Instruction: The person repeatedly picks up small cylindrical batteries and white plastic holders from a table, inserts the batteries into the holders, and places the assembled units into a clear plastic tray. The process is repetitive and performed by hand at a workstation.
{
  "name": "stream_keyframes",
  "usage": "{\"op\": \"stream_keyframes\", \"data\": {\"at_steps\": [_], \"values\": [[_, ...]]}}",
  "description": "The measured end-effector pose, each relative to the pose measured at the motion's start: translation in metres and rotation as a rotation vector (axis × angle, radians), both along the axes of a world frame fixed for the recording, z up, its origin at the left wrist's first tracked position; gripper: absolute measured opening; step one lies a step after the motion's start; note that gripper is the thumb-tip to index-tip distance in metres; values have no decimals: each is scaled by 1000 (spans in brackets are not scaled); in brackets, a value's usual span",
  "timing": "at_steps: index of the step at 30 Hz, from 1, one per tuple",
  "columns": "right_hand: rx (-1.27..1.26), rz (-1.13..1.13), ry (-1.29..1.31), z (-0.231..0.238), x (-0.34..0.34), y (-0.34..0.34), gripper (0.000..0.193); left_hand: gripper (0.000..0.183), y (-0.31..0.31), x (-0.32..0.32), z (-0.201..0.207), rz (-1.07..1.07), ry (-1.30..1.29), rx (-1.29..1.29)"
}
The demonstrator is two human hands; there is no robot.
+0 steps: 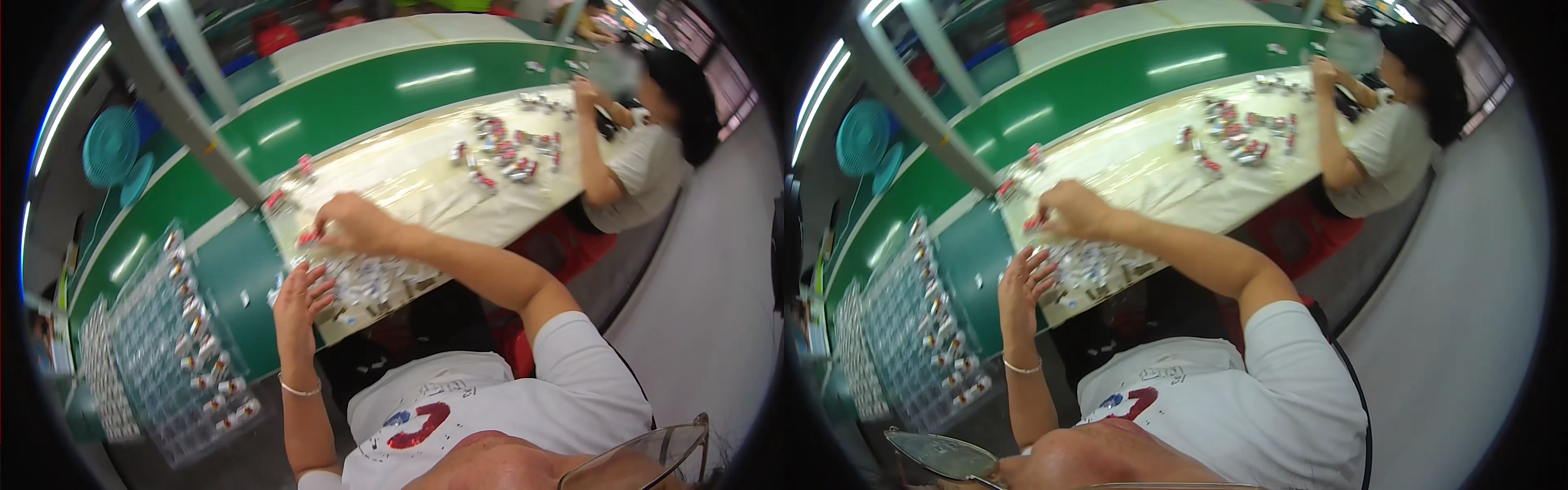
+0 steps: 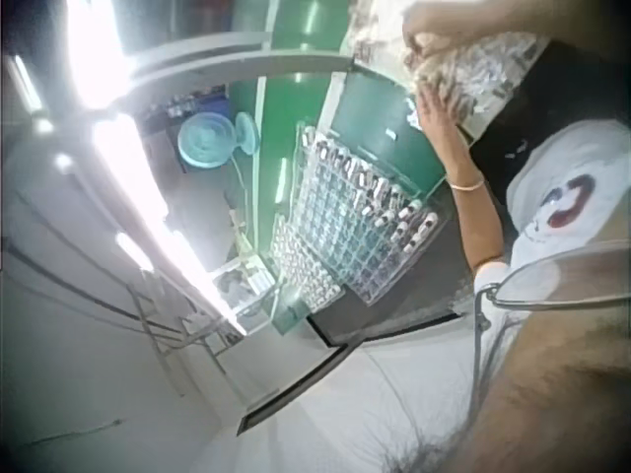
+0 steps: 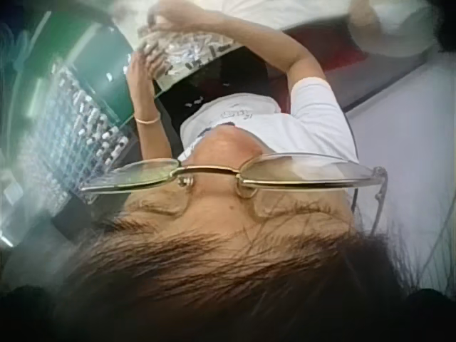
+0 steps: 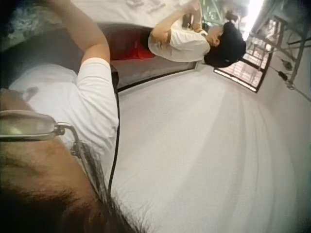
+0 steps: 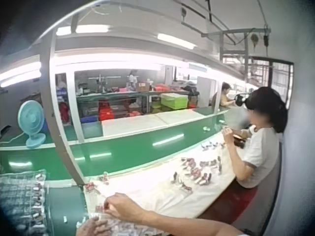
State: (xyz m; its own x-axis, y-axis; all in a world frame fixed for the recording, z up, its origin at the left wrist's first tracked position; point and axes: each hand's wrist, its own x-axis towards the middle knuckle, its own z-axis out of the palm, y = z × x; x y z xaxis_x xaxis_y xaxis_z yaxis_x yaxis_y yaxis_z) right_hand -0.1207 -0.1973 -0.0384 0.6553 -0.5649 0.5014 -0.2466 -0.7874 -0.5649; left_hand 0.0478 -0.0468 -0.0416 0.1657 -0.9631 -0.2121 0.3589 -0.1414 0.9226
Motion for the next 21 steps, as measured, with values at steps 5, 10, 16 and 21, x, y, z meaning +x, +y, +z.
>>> {"op": "stream_keyframes", "data": {"at_steps": [5,10,16,21], "values": [[-131,65,-75,24,-20,43,24,29,-32,-6,-30,-16,316,-129],[286,213,-157,35,-46,54,27,12,-23,-28,5,-106,385,-153],[408,349,-175,40,-50,56,17,14,-12,-10,0,-204,227,-162],[-107,242,-148,52,-39,62,12,17,-2,-7,7,-168,37,-136]]}}
